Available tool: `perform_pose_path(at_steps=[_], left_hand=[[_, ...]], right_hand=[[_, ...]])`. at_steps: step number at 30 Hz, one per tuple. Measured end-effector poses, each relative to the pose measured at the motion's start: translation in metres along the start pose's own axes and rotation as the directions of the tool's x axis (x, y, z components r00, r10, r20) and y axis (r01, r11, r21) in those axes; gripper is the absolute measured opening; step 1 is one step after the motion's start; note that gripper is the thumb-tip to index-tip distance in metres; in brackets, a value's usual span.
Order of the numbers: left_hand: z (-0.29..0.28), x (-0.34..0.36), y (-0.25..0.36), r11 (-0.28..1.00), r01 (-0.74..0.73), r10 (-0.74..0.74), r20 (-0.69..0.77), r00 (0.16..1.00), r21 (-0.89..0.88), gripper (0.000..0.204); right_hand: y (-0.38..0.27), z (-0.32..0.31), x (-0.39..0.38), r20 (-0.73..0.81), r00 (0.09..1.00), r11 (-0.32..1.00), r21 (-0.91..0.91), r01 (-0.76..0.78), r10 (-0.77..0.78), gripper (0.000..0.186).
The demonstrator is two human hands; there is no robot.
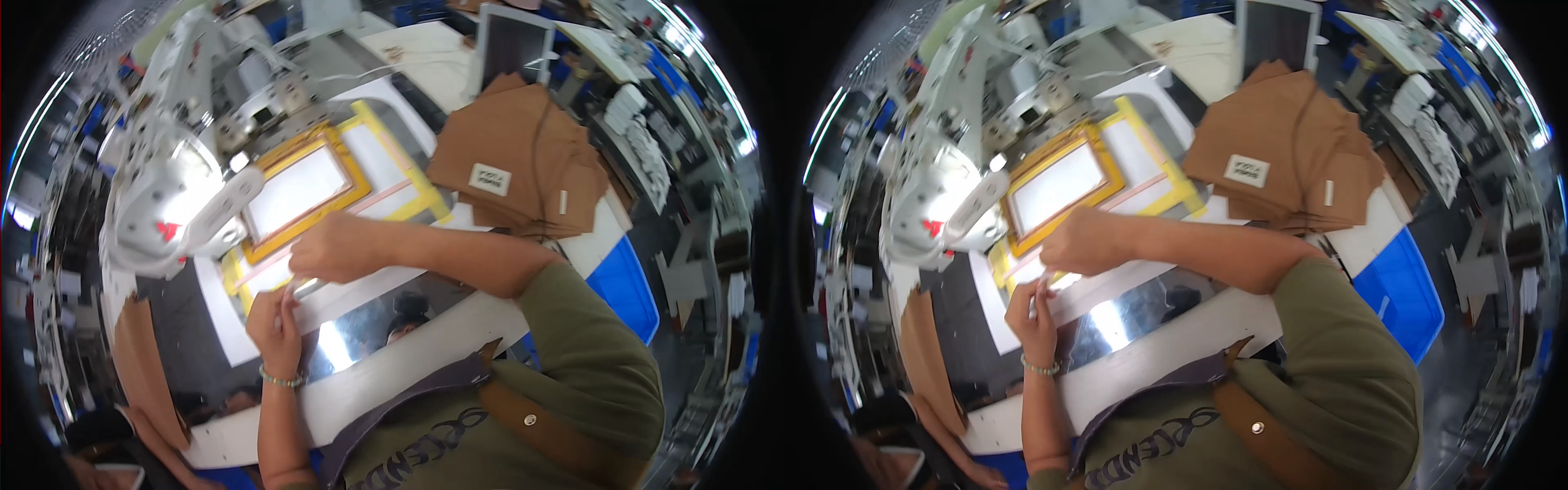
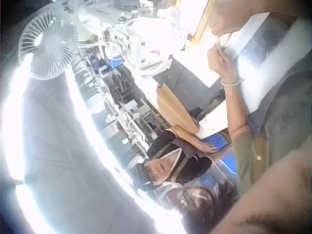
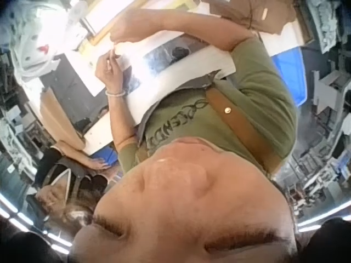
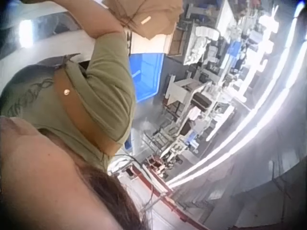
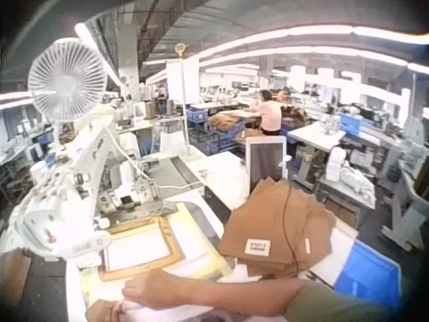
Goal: The recorder is using an industrial sewing machine to sew labels onto brown leather or fabric pieces.
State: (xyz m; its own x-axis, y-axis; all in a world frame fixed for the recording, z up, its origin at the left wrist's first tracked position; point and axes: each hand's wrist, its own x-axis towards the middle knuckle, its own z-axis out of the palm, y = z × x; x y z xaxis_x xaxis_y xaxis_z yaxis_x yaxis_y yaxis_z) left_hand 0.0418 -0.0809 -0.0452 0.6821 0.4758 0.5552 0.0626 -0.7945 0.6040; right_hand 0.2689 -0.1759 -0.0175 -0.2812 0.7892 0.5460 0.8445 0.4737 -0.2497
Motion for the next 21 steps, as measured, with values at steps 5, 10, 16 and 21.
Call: perform_pose_path(at_steps=[5,10,16,21], left_hand=[[0.004,0.012,0.007,0.999,0.002,0.001,0.052,0.999,-0.047,0.003],[-0.004,0.006,0.000,0.999,-0.035,0.034,0.049,0.998,0.023,0.005],[-0.003,0.006,0.001,0.999,-0.042,0.041,0.021,0.999,0.018,0.002],[-0.008,0.010,0.003,0.995,0.096,-0.093,0.084,0.992,-0.037,0.003]], right_hand=[[-0.012,-0.013,0.003,-0.002,0.999,0.991,0.127,0.047,-0.047,0.037],[-0.018,0.010,0.005,0.102,0.994,0.987,0.152,-0.058,0.042,0.038],[-0.018,0.006,0.006,0.100,0.988,0.941,0.306,-0.144,0.119,0.027],[-0.008,-0.008,0.009,0.229,0.943,0.828,0.458,-0.322,0.240,0.016]])
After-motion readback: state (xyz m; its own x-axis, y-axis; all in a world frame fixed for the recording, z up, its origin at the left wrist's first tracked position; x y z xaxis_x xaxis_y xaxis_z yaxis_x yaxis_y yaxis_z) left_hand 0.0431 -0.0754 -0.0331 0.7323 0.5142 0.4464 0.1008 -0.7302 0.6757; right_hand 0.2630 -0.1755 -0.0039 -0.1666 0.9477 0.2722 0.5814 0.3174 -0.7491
